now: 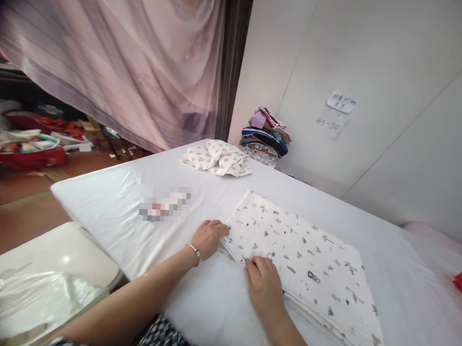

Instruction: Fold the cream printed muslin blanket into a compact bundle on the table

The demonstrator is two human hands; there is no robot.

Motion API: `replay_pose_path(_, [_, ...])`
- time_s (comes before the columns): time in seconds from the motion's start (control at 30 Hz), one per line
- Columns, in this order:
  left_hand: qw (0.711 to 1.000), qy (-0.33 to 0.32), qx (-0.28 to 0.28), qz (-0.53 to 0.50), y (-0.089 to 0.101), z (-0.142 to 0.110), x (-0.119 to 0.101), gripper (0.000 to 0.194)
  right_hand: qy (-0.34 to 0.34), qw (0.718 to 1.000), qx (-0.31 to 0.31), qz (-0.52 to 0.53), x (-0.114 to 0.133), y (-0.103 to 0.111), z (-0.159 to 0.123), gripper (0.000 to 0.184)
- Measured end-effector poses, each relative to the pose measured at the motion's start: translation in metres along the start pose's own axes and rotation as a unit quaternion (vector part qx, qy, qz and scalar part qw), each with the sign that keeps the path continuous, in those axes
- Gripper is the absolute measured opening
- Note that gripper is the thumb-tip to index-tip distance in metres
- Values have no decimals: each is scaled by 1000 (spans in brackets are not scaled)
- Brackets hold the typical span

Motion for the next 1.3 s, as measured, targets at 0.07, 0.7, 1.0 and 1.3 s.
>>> replay_pose_path(0.07, [999, 32, -36, -20, 7, 0, 10, 38, -4, 1000, -1, 0, 1, 0, 1, 29])
replay_pose_path(0.7, [976, -184, -62, 95, -34, -5, -25, 60, -36, 996, 83, 9, -43, 52, -54, 32])
replay_pose_path(1.0, [974, -198, -54, 98, -37, -2, -25, 64, -282, 954, 31, -94, -125, 122, -198, 31])
replay_pose_path(1.3, [975, -205, -28, 82, -33, -1, -28, 70, -686, 696, -128, 171, -162, 137, -234, 27])
Point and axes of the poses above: each hand's wrist, its own z-axis towards the middle knuckle, its own y-axis out of the back of the hand, x = y × z, the point moved 5 cm from there along z, towards the middle knuckle, and after that the axes turned 4 degrees about -z, right-handed, at the moved point
